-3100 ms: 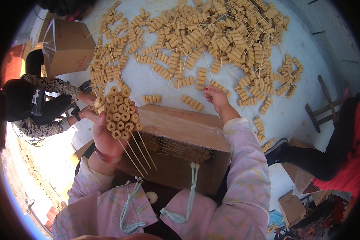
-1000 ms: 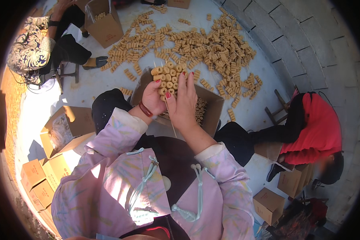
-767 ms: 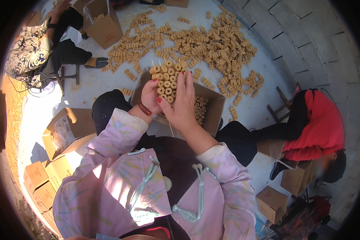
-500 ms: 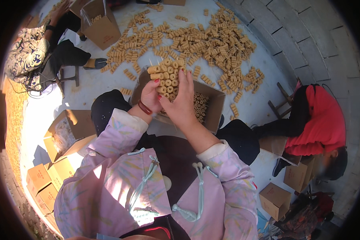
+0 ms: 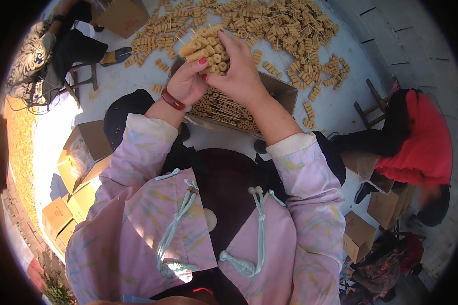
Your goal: The person threads small ring-shaped snacks onto thin wooden sticks and places the completed skewers into a cardboard box. The person repeats this process continuously while seated on the floor.
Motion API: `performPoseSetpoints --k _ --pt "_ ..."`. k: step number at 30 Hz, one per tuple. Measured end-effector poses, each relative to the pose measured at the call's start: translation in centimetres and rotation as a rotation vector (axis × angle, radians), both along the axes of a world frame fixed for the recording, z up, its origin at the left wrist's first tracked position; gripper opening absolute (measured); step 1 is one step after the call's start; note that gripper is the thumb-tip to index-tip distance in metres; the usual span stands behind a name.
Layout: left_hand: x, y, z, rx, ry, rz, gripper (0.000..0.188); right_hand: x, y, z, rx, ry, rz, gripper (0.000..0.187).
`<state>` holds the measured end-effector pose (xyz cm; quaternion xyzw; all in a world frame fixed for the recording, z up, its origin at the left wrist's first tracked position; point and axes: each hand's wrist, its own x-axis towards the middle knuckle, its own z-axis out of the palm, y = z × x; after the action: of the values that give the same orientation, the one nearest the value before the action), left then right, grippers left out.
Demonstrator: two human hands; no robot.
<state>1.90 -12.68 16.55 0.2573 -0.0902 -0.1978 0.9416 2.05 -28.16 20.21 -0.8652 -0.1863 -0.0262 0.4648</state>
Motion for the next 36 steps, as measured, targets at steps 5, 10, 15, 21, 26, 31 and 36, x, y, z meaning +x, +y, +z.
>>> performPoseSetpoints --k 5,10,15,21,26,31,36 --pt "0.2 -0.5 -1.2 -0.015 0.069 0.006 0.054 0.5 0.2 -2.2 0.019 0.009 -0.041 0.085" --pt "0.6 0.1 -1.9 0.056 0.030 -0.057 0.057 1.8 -1.1 -3.3 0.192 0.123 0.024 0.079" --pt "1.1 0.8 -2.8 0.058 0.132 -0.082 0.066 1.8 -3.3 -3.9 0.558 0.604 0.112 0.077" --pt "1.2 2.1 -4.0 0.291 0.494 0.056 0.059 0.4 -5.9 -7.0 0.710 0.879 0.158 0.076" --pt "1.7 3.0 -4.8 0.566 0.534 0.351 0.047 -1.0 -6.7 -12.8 0.294 0.924 0.172 0.082" --pt "1.6 2.4 -5.1 0.659 0.452 0.269 0.038 -3.3 -6.2 -17.6 -0.243 0.587 0.203 0.082" --pt "1.2 1.0 -6.8 0.924 0.319 0.072 0.039 -5.1 -4.8 -20.5 -0.487 0.417 0.265 0.084"
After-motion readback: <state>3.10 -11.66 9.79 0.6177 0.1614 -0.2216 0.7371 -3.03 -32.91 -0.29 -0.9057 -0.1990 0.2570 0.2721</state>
